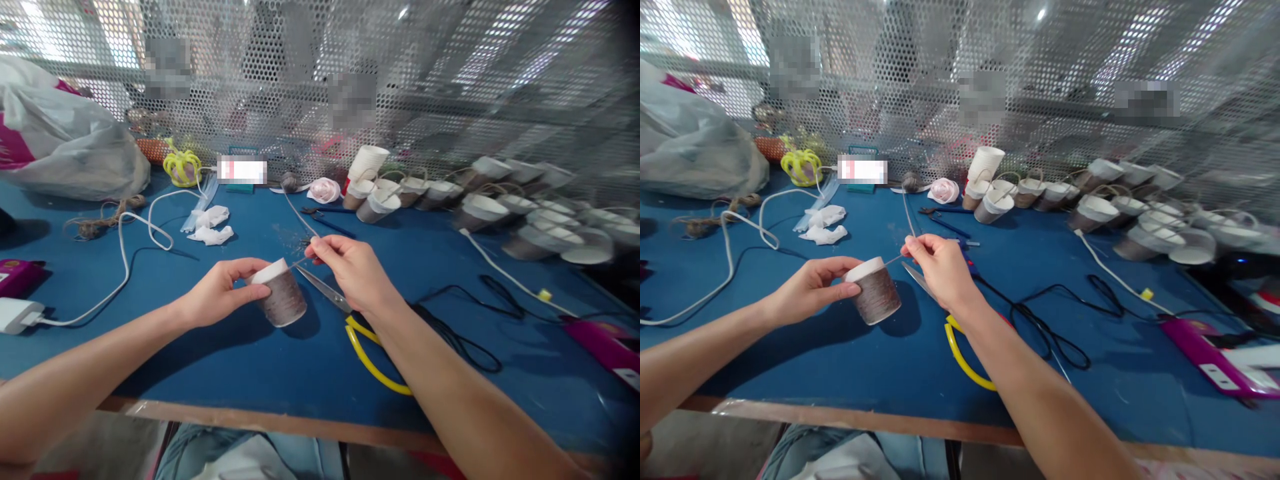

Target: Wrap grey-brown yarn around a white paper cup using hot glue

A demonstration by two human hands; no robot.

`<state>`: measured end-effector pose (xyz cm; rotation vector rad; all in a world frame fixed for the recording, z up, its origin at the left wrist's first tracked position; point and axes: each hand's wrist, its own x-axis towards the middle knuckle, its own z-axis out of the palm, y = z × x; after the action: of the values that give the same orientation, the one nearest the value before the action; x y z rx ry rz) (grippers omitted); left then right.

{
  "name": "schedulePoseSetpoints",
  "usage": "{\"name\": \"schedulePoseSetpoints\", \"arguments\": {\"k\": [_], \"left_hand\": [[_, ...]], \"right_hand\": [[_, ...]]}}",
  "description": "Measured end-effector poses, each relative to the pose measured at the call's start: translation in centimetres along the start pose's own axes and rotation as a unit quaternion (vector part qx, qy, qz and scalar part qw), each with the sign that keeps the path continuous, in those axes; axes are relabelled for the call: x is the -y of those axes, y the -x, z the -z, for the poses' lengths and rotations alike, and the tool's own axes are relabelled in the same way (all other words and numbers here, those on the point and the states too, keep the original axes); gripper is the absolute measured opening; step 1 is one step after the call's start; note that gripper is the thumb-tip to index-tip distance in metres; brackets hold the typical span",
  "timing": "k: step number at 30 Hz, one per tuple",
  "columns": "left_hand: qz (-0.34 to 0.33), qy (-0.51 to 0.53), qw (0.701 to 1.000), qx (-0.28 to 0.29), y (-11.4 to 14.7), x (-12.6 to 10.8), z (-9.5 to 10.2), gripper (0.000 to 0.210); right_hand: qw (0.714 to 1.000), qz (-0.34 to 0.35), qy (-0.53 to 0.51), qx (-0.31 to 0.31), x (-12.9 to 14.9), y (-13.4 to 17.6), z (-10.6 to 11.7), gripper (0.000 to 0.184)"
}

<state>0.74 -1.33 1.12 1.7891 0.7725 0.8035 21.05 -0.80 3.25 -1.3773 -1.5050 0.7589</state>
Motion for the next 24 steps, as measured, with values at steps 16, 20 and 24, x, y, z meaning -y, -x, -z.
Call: {"name": "schedulePoseSetpoints", "arguments": {"k": [16, 20, 24], "left_hand": [[-0.070, -0.013, 0.997, -0.010, 0.61, 0.32, -0.06, 0.031], [-0.074, -0.029, 0.997, -0.006, 0.63, 0.03, 0.00, 0.029], [-0.080, -0.032, 0.996, 0.006, 0.64, -0.18, 0.03, 0.027]], "right_hand": [[0.996, -0.018, 0.069, 0.050, 0.29, 0.60, -0.34, 0.027], [0.996, -0.001, 0.063, 0.067, 0.00, 0.63, -0.43, 0.029], [0.995, 0.004, 0.052, 0.085, -0.08, 0.71, -0.63, 0.029]]}}
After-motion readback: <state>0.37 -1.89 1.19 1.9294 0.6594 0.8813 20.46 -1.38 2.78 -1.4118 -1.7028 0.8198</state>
